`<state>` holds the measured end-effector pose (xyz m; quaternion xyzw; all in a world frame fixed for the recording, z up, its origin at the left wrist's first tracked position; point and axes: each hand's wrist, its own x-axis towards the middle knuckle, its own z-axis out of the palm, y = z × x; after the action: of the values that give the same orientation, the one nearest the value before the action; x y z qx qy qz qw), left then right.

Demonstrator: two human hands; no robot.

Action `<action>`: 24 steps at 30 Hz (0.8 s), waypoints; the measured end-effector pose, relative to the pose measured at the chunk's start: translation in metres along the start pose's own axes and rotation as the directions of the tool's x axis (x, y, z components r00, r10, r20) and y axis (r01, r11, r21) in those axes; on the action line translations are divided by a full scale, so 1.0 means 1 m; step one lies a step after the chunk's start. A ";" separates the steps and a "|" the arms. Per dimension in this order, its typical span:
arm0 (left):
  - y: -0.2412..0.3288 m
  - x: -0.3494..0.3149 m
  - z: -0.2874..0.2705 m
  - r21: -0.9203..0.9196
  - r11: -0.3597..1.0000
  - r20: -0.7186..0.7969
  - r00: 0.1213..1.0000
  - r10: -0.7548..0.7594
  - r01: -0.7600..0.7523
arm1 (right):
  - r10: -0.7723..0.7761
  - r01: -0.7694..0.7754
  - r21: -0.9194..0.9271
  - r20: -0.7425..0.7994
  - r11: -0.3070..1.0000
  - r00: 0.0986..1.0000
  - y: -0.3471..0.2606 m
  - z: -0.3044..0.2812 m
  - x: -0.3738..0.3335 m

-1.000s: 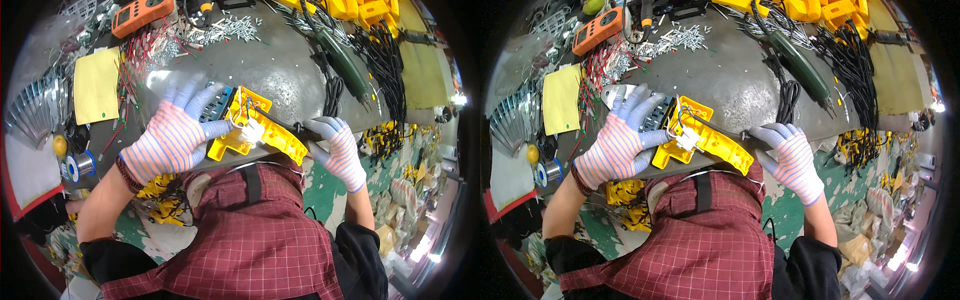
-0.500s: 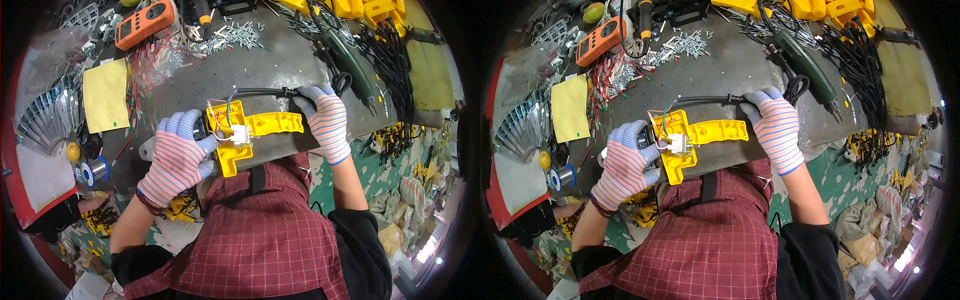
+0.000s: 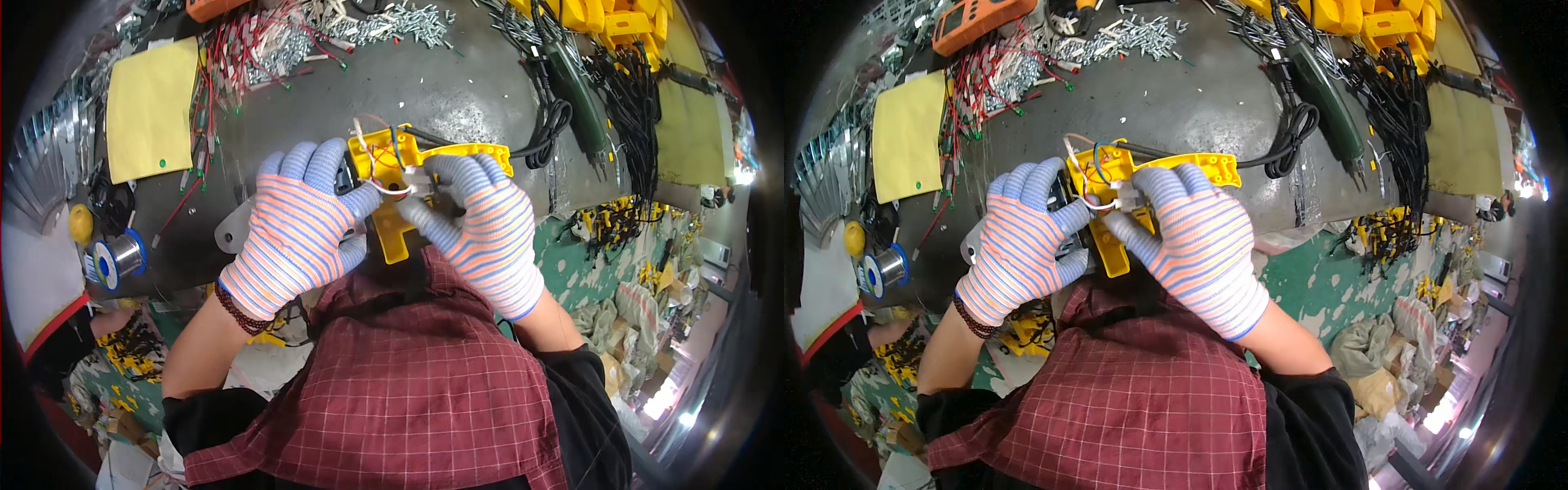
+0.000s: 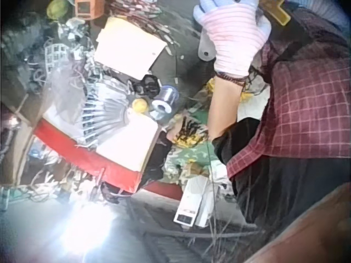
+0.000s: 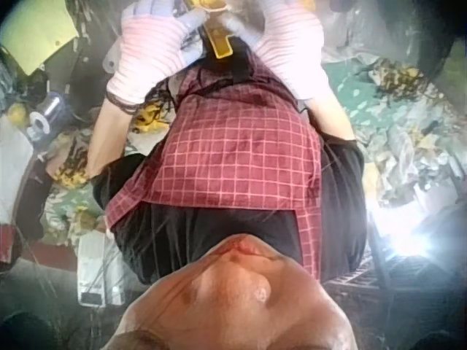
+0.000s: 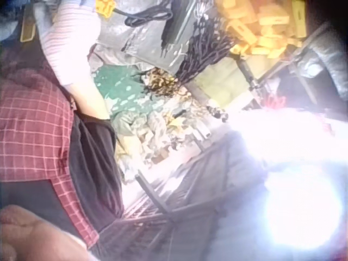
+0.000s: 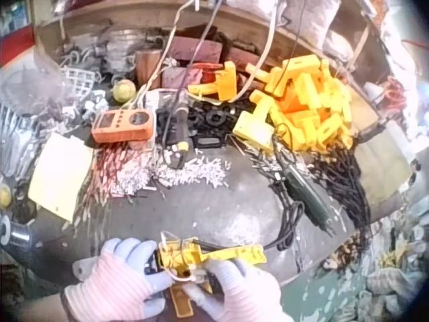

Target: Soldering internal wiring, assembling housing, and driving screws for a handheld power tool.

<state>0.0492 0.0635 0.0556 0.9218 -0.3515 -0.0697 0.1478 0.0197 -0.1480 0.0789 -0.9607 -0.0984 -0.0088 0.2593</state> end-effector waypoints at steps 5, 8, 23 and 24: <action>0.000 -0.001 0.004 -0.010 0.999 -0.008 0.999 -0.032 0.032 | -0.003 0.000 0.125 0.025 0.992 1.000 -0.002 -0.005 0.011; 0.000 -0.001 0.005 -0.008 0.999 -0.009 0.999 -0.033 0.033 | 0.120 -0.155 0.254 0.151 0.955 0.981 -0.001 -0.011 0.017; 0.004 -0.003 0.010 0.005 0.999 -0.080 0.996 -0.033 0.034 | 0.007 -0.338 0.399 0.638 0.852 0.770 0.013 -0.024 0.058; 0.003 -0.005 0.012 0.003 0.999 -0.079 0.996 -0.044 0.045 | 0.000 -0.336 0.398 0.645 0.854 0.764 0.011 -0.024 0.059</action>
<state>0.0406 0.0622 0.0454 0.9319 -0.3248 -0.0355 0.1577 0.0805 -0.1584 0.0978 -0.8148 -0.0879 0.3586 0.4469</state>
